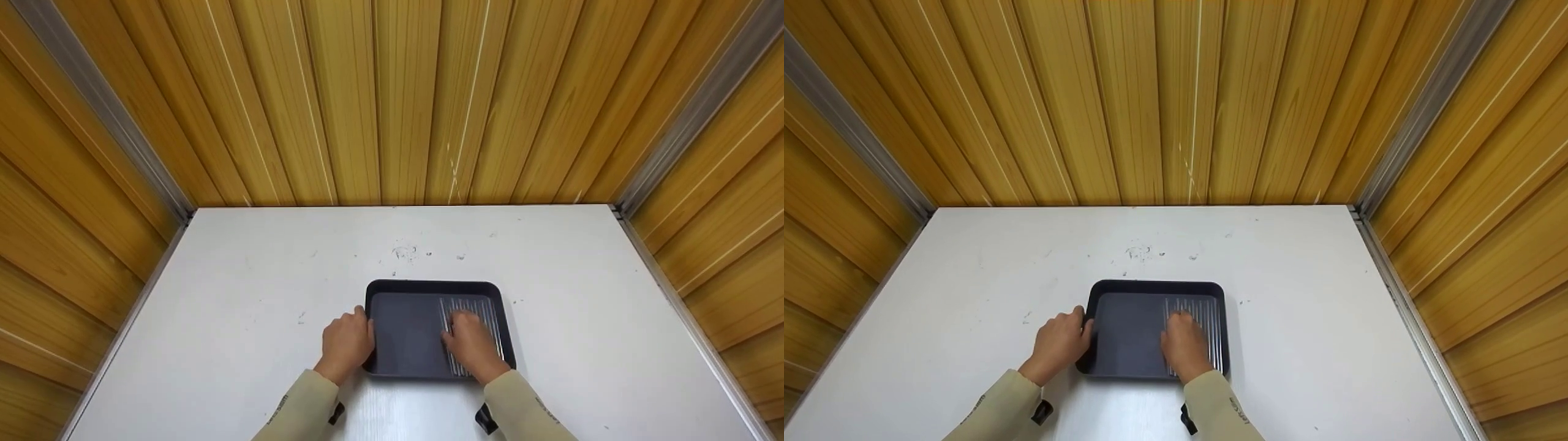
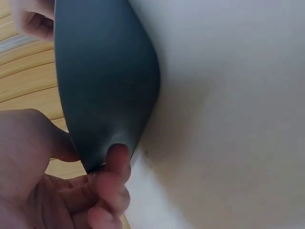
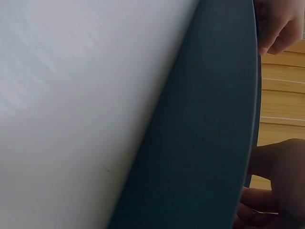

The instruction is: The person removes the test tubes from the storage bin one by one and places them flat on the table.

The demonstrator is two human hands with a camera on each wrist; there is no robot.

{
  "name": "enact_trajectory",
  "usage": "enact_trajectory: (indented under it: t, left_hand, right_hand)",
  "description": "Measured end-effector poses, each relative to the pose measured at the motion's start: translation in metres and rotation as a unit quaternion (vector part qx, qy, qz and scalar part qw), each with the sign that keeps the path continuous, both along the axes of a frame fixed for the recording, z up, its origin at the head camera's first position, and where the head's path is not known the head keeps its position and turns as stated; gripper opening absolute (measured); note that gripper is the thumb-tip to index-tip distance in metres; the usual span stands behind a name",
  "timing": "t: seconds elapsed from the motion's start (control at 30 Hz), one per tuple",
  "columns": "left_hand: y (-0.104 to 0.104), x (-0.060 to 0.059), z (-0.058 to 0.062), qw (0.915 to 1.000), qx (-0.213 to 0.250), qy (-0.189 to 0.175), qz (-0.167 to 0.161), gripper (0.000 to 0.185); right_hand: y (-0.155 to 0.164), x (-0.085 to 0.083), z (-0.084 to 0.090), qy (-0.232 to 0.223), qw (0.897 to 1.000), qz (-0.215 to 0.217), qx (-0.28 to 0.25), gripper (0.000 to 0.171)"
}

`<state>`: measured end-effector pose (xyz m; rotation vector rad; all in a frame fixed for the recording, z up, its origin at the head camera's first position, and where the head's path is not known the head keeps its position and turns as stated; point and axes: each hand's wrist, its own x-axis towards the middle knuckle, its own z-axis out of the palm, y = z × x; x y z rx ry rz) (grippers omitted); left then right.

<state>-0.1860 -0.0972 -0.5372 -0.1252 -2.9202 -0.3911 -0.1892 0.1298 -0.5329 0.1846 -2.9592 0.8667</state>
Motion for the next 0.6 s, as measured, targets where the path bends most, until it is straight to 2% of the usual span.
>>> enact_trajectory:
  t: [0.13, 0.27, 0.4, 0.6]
  left_hand:
    - [0.001, -0.001, -0.004, 0.9997, 0.025, -0.002, 0.004, 0.026]
    - [0.003, -0.003, -0.006, 0.9991, 0.042, 0.007, 0.003, 0.022]
    - [0.004, -0.005, -0.007, 0.9988, 0.046, 0.016, -0.001, 0.019]
    - [-0.001, -0.004, -0.007, 0.9985, 0.054, 0.012, 0.002, 0.013]
  right_hand:
    - [-0.002, 0.001, -0.001, 0.001, 1.000, -0.002, 0.009, 0.015]
    - [-0.005, 0.001, -0.003, 0.030, 0.999, 0.002, 0.016, 0.017]
    - [-0.007, 0.001, -0.006, 0.053, 0.998, 0.011, 0.018, 0.027]
    - [-0.013, 0.001, -0.009, 0.069, 0.997, 0.027, 0.021, 0.034]
